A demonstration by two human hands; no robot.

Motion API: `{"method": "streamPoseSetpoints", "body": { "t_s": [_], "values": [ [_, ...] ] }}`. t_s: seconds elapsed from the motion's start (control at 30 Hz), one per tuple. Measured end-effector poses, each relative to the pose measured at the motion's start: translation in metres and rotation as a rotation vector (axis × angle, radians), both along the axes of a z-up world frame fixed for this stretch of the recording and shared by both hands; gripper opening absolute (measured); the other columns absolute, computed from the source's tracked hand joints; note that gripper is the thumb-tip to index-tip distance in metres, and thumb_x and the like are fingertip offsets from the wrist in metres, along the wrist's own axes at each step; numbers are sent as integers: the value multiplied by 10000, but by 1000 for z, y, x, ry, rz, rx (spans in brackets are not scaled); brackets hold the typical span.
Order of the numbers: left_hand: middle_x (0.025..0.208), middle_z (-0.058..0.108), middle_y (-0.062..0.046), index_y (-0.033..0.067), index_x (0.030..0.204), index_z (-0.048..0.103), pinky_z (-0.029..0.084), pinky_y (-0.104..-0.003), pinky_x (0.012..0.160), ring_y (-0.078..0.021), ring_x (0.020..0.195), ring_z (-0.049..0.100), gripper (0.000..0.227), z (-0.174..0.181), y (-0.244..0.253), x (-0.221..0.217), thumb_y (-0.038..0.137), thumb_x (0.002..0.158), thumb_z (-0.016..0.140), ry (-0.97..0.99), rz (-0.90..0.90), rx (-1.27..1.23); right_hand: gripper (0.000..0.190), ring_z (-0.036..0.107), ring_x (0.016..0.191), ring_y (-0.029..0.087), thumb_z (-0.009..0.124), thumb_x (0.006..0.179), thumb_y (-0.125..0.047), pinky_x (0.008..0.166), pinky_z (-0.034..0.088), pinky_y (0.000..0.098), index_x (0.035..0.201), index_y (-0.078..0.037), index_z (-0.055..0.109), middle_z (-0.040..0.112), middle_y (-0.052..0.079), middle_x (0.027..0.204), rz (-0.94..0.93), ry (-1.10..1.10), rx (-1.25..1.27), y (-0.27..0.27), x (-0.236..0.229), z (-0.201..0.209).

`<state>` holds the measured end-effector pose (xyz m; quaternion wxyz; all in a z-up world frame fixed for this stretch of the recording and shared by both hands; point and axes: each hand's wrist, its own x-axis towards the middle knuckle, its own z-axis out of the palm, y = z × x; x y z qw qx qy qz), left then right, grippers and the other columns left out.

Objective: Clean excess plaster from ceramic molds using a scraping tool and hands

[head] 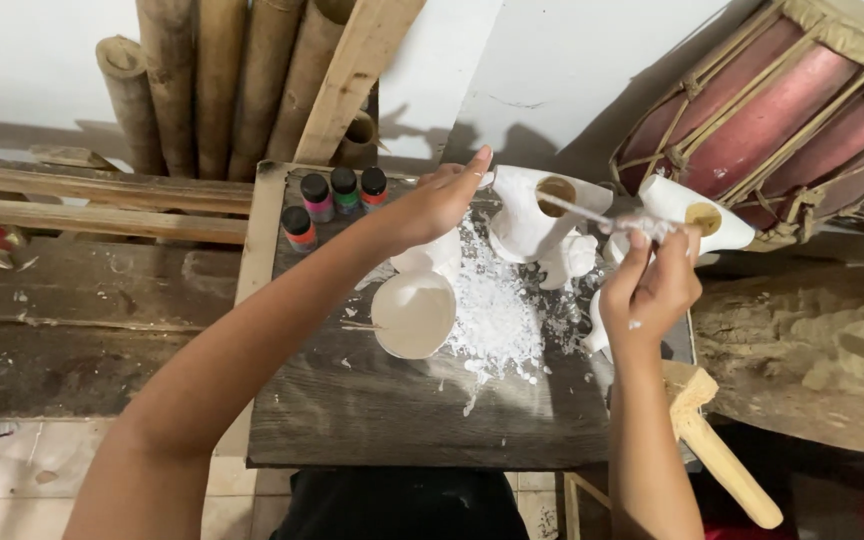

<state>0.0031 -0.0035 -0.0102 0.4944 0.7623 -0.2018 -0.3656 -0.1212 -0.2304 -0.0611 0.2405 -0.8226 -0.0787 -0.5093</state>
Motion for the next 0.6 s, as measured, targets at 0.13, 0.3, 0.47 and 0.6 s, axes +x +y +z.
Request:
{"method": "streamPoseSetpoints", "body": {
  "t_s": [0.13, 0.3, 0.47, 0.6],
  "values": [
    [1609, 243, -290, -81, 1540, 263, -9, -580, 1251, -433, 1555, 67, 1095, 4, 2, -3, 789, 902, 79, 19, 22, 24, 218, 561, 704, 439, 578, 1085, 40, 743, 509, 413, 869, 73, 591, 542, 195, 775, -20, 12, 9, -4, -20, -20],
    [1610, 259, -282, -92, 1533, 272, 7, -575, 1252, -439, 1552, 88, 1106, 1, 0, 0, 791, 902, 56, -21, -3, 28, 241, 594, 739, 402, 599, 1068, 28, 760, 511, 389, 832, 40, 550, 562, 159, 757, -63, 38, -10, -31, -36, -65],
    [1615, 240, -286, -90, 1548, 245, -9, -569, 1253, -443, 1555, 54, 1119, 1, -1, 1, 803, 895, 75, 3, 13, 23, 165, 615, 771, 396, 592, 1045, 57, 779, 514, 418, 886, 57, 635, 641, 170, 826, -15, -18, -35, -28, -25, -58],
    [1608, 246, -293, -81, 1547, 239, -4, -560, 1257, -428, 1557, 58, 1117, 2, -3, -1, 812, 892, 97, 14, 31, 28, 160, 611, 789, 338, 598, 1021, 70, 791, 502, 399, 896, 41, 694, 711, 138, 828, 37, -30, -80, -3, -19, -33]
  ]
}}
